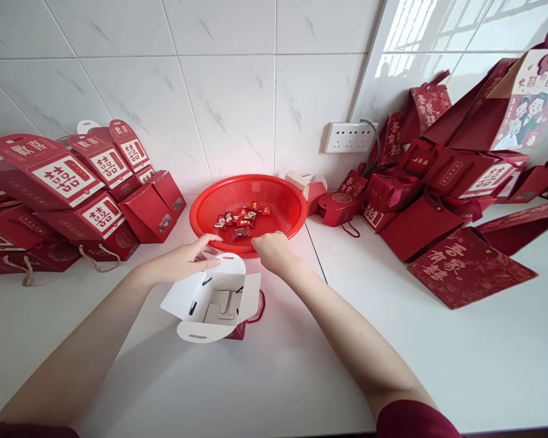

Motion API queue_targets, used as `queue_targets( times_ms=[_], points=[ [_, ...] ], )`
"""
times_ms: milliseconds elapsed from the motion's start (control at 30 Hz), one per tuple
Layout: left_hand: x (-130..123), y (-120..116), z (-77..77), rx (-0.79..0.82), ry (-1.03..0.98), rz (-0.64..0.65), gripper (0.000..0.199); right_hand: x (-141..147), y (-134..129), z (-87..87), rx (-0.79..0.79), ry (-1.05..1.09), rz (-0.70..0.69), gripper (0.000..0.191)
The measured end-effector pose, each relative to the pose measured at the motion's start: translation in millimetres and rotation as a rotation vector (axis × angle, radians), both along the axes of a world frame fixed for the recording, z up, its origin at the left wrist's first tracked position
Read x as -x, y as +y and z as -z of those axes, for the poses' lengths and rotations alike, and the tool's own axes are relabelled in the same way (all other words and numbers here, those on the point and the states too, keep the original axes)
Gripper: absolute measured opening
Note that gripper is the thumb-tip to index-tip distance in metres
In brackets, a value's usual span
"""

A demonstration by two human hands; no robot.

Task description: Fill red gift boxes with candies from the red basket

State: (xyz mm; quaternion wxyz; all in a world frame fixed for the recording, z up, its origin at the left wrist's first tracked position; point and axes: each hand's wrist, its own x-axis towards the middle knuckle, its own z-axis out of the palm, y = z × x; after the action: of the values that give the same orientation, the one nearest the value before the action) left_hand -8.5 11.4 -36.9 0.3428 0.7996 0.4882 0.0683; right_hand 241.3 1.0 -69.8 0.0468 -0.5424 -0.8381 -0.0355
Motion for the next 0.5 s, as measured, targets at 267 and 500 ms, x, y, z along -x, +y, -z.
queue_targets(
  times_ms=[267, 500],
  points=[
    [-2, 4, 3.5, -0.061, -0.07, -0.025, 0.052, -20, 1, -15.3, 0.032, 0.159, -0.144, 0.028],
    [1, 16, 8.3, -0.118, -0.208, -0.004, 0.038, -45, 50, -42.9, 0.287, 0.392, -0.062, 0.029]
  ],
)
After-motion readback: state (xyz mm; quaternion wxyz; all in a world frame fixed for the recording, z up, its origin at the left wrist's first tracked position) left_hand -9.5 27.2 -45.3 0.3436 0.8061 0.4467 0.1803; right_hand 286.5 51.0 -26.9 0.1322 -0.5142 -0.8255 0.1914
